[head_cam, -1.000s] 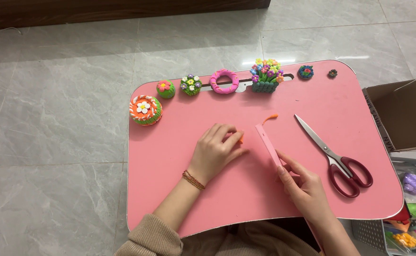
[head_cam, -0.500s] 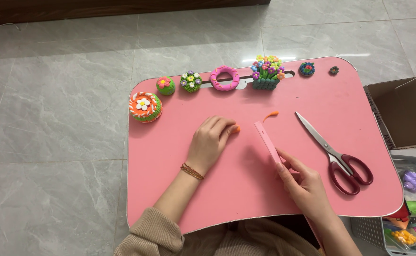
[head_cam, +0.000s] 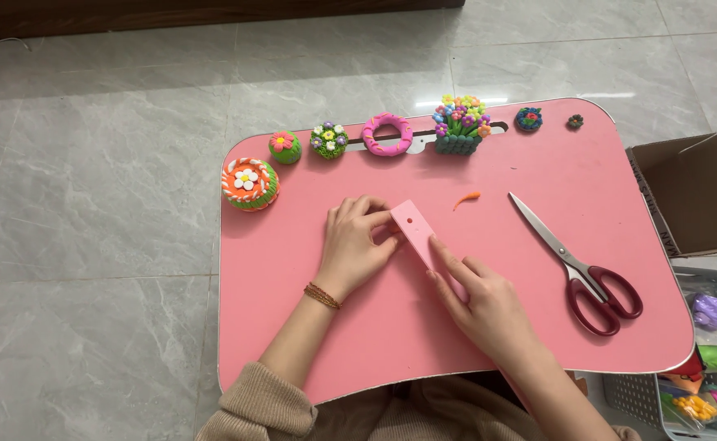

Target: Rolling a piece of orange clay into a thin strip and measuring its length with a ruler on a craft table.

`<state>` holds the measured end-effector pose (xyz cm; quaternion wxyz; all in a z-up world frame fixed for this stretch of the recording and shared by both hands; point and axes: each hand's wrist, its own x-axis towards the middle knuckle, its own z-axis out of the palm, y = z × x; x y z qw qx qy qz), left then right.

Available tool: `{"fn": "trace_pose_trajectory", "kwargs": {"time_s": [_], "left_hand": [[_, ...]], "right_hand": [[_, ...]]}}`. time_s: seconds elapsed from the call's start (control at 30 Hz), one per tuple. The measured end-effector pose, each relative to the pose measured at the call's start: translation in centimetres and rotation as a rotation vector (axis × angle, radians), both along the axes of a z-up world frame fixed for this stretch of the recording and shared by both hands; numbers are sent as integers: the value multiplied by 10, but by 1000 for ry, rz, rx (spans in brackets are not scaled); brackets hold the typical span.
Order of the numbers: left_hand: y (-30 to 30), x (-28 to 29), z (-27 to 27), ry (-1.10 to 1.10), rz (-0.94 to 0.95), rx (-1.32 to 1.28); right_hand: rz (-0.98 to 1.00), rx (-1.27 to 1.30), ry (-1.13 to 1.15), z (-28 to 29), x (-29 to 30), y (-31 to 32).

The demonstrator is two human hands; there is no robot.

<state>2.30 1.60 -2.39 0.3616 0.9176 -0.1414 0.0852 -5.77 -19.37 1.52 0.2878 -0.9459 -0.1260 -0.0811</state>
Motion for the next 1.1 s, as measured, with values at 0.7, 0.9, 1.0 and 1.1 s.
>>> {"fn": "trace_pose_trajectory", "kwargs": {"time_s": [0.7,0.9,1.0,1.1], "left_hand": [[7,37,37,436,-81,23],[2,55,32,406,-61,345],[-2,62,24,459,-64,507],[-13,69,9,457,-75,642]], "right_hand": [[-58,-289,304,-10,8,1],[-37,-420,385,-6,12,4],[-25,-459,417,-6,15,5],[-24,-464,454,-5,15,6]]}}
